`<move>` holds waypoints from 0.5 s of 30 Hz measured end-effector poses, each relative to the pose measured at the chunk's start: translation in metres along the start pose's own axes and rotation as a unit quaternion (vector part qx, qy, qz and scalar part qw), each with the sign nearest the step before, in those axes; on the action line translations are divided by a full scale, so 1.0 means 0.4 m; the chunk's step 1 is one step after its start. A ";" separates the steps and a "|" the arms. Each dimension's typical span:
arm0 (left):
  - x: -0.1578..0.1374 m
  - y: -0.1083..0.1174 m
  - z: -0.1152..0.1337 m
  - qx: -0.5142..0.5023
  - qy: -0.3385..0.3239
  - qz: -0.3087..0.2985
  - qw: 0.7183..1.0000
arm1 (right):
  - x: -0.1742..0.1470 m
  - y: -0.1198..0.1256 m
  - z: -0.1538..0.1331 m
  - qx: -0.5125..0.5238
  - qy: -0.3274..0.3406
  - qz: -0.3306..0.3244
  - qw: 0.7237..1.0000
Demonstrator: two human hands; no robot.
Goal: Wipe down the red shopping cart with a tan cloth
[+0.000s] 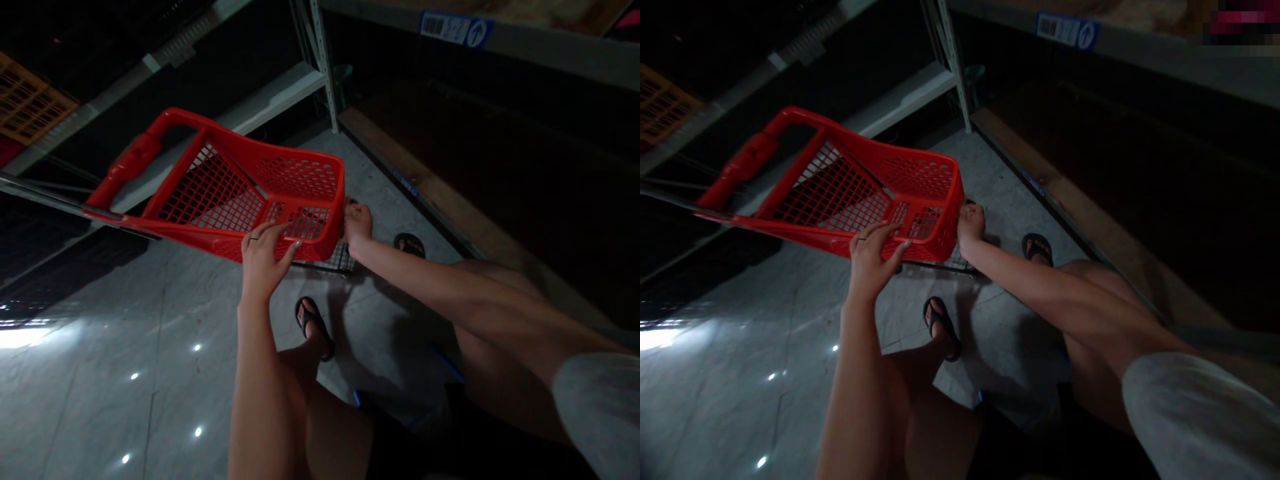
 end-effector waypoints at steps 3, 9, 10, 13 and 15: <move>0.012 -0.024 -0.002 -0.027 -0.033 -0.015 0.999 | -0.007 0.018 -0.069 -0.041 0.103 -0.006 0.994; 0.033 -0.050 0.011 -0.026 -0.010 -0.007 1.000 | -0.173 0.029 0.015 -0.168 0.107 -0.085 0.976; 0.033 -0.050 0.011 -0.018 -0.003 -0.003 1.000 | -0.197 0.025 0.040 -0.171 0.080 -0.096 0.977; 0.037 -0.051 0.014 0.000 0.005 0.006 1.000 | -0.219 0.008 0.059 -0.168 0.029 -0.103 0.980; 0.041 -0.057 0.020 0.012 0.006 0.007 1.000 | -0.195 0.003 0.015 -0.162 0.041 -0.075 0.983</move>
Point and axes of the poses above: each hand's wrist, its own x-axis towards the middle knuckle, its own y-axis out of the back of the hand, z = x × y, the point moved 2 cm from there along x, towards the middle knuckle, and after that the axes turned 4 degrees about y, right-handed, at the moved point
